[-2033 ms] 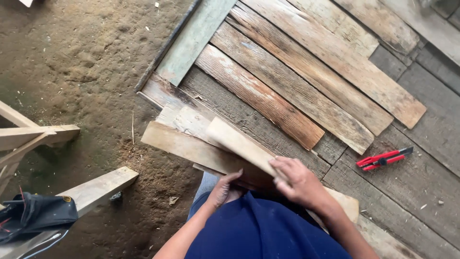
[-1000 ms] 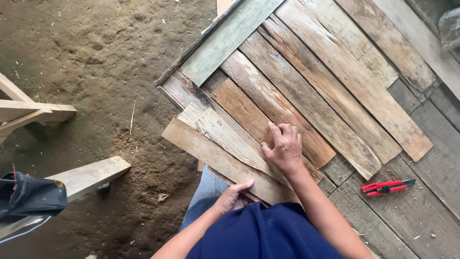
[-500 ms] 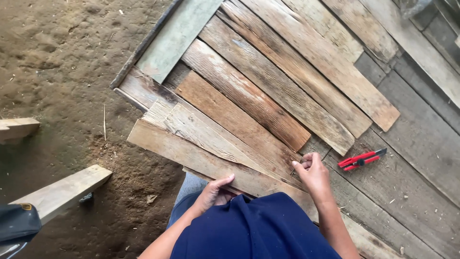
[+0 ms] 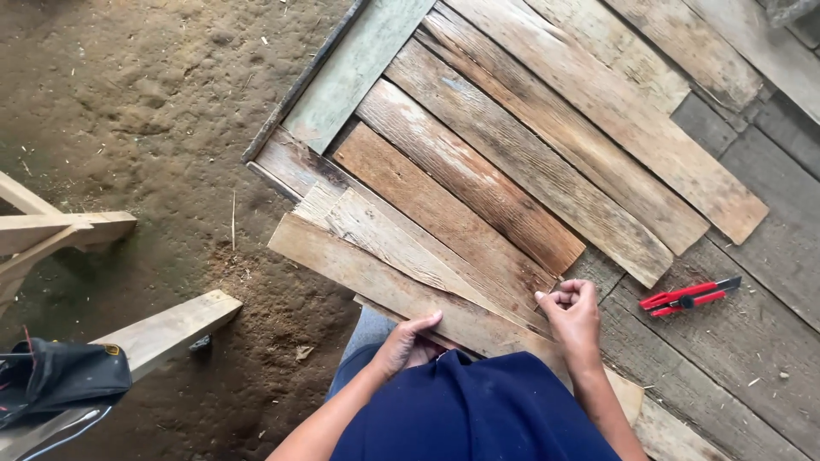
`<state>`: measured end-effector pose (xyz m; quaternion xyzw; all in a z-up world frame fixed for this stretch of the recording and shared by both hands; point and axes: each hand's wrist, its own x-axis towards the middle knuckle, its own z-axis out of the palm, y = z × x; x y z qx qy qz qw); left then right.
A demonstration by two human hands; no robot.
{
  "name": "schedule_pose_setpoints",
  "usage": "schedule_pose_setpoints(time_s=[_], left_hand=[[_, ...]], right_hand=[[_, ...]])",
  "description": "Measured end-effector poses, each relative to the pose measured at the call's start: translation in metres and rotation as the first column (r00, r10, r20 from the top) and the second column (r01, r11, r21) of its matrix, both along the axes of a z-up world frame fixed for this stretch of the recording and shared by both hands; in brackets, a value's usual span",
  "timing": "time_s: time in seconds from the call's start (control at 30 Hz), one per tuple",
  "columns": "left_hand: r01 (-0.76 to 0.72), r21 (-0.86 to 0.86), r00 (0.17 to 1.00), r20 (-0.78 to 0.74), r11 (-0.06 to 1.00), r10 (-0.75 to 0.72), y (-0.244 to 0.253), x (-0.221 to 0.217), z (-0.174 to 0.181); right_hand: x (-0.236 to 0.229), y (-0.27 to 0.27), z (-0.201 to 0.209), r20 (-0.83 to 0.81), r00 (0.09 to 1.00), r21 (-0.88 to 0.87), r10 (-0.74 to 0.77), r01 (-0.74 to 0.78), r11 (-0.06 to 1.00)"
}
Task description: The person picks up wooden planks from a pile and places them one by one onto a wooden work surface, aligning them side by side. The person occasionally uses a red utility knife to scrape or adjust the edges of the planks while arranging them.
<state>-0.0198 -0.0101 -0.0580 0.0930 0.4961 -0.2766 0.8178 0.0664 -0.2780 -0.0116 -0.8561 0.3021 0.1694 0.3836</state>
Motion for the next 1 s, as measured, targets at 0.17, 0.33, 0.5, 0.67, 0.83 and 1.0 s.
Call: schedule_pose_setpoints(time_s=[0.17,0.33,0.5,0.67,0.83,1.0], left_hand=[[-0.023,-0.012,1.000,-0.001,1.000,0.023,0.004,0.009,0.029],[-0.019,-0.013,0.999,0.027,1.000,0.019,0.005,0.013,0.035],[0.000,-0.017,1.000,0.026,1.000,0.000,0.006,0.012,0.032],[0.010,-0.019,0.999,0.031,1.000,-0.009,0.007,0.017,0.040],[0.008,-0.038,1.000,0.000,0.999,-0.008,0.011,0.023,0.056],[0.043,0.009,0.998,-0.050,0.999,-0.043,0.009,0.027,0.058]], right_hand=[[0.005,0.016,0.016,0.013,1.000,0.000,0.012,-0.012,1.000],[0.005,0.013,0.006,0.042,0.999,0.009,0.022,-0.023,1.000],[0.003,0.015,0.002,0.068,0.997,0.014,0.021,-0.022,1.000],[0.004,0.013,-0.002,0.083,0.996,0.025,0.027,-0.029,0.999],[0.003,0.015,-0.001,0.083,0.997,0.010,0.002,-0.003,1.000],[0.001,0.008,-0.008,0.126,0.992,0.031,-0.009,0.006,1.000]])
